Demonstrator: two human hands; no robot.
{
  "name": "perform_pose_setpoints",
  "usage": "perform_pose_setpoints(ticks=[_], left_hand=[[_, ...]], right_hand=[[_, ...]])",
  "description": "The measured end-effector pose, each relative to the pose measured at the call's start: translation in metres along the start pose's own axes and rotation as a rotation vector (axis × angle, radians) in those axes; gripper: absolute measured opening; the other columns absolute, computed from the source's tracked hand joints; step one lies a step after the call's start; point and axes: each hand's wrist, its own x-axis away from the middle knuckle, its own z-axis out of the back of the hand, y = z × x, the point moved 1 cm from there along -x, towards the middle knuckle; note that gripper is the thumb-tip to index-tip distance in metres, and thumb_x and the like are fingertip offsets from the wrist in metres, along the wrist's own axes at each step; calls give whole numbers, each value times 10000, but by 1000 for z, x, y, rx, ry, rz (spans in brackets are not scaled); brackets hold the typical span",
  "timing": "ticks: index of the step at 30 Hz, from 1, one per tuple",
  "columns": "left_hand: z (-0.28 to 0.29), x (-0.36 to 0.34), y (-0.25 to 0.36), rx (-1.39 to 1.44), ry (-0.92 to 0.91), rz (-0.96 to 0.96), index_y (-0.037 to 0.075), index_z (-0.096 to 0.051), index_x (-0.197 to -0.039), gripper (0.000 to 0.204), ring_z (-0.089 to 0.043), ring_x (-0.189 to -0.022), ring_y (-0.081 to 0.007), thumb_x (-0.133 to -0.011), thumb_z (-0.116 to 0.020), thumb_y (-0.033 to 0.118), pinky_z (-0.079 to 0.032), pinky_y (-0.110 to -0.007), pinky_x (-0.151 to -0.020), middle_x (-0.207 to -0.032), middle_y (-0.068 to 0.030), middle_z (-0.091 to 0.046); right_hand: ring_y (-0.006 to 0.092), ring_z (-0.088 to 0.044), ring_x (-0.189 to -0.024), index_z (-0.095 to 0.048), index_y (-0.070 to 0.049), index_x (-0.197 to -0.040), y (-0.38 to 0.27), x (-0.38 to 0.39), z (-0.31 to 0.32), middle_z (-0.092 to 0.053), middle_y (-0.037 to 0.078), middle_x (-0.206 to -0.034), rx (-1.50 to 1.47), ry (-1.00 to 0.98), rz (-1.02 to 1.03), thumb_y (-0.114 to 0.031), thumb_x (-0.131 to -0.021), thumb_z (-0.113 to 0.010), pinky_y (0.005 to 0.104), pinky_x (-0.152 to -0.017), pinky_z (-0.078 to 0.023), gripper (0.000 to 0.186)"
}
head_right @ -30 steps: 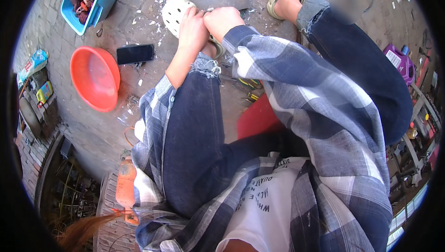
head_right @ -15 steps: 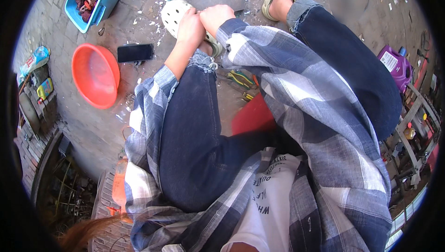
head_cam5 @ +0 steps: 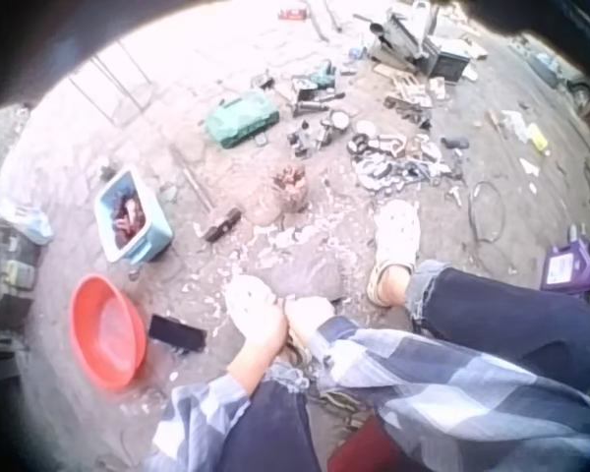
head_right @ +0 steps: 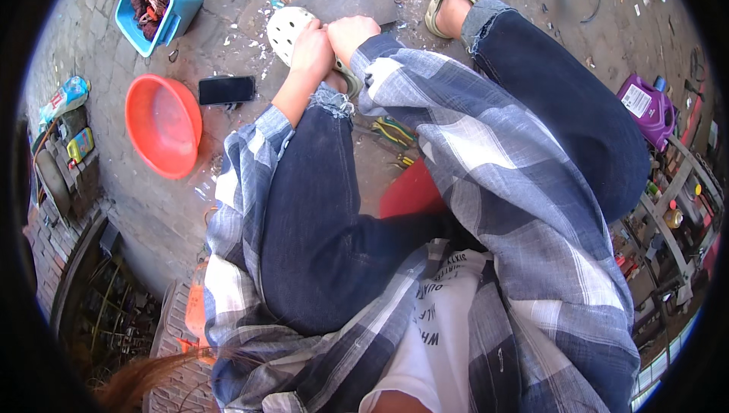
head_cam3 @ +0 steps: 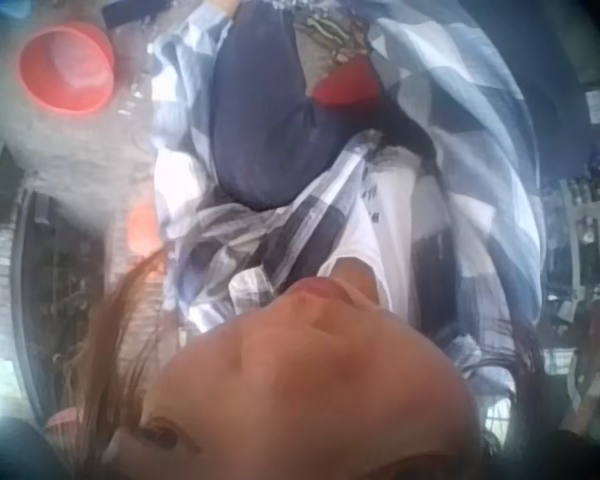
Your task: The person sits in a cluttered workshop and uses a hammer and chisel to shape a small metal piece. They repeatedly position the chisel and strike it with the hammer, occasionally inspecting the work.
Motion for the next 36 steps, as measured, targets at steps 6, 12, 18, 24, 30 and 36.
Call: perform_pose_setpoints(ticks=[6, 12, 18, 24, 30, 36], left_hand=[[-2, 12, -12, 183, 86, 6, 18, -660, -750, 104, -557, -905, -279, -690, -614, 89, -468, -370, -808, -801, -108, -634], [18, 8, -4, 384, 364, 98, 40, -612, -1011, 274, -569, -947, -334, -746, -630, 108, -469, -402, -819, -938, -152, -631], [11, 7, -4, 633, 224, 183, 62, -613, -983, 241, -608, -850, -324, -744, -617, 43, -490, -387, -751, -890, -125, -637], [10, -2, -8, 635, 238, 160, 65, -647, -1025, 248, -641, -794, -290, -778, -651, 75, -497, -331, -700, -850, -128, -656], [2, 7, -9, 580, 257, 27, 111, -649, -1008, 262, -630, -801, -284, -751, -663, 61, -505, -347, -692, -896, -83, -646], [15, 13, -7, 601, 245, 52, 84, -649, -1042, 312, -636, -836, -297, -742, -634, 0, -502, -349, -714, -926, -110, -653]], right_hand=[[297, -673, -877, -709, -68, -885, -1, -21, 23, -689, 148, -910, 74, -60, 57, -130, -795, -549, 397, -732, -543, 194], [284, -686, -830, -613, 33, -988, -3, -24, 8, -687, 168, -831, 60, 46, 43, -136, -793, -566, 407, -650, -550, 262], [368, -657, -789, -439, 67, -1126, -5, -30, 12, -659, 220, -823, -55, -54, 111, -169, -729, -639, 420, -689, -529, 504], [213, -643, -809, -434, 31, -1268, 73, -25, -3, -645, 171, -946, -1140, -12, -156, -394, -809, -686, 327, -658, -534, 674], [314, -649, -799, -639, -12, -899, 127, 117, -94, -659, 207, -871, -850, 503, -878, -480, -834, -600, 351, -740, -501, 474], [359, -556, -950, -557, -40, -927, 126, 235, -208, -591, 190, -953, -332, 238, -1034, -230, -748, -690, 448, -829, -442, 293]])
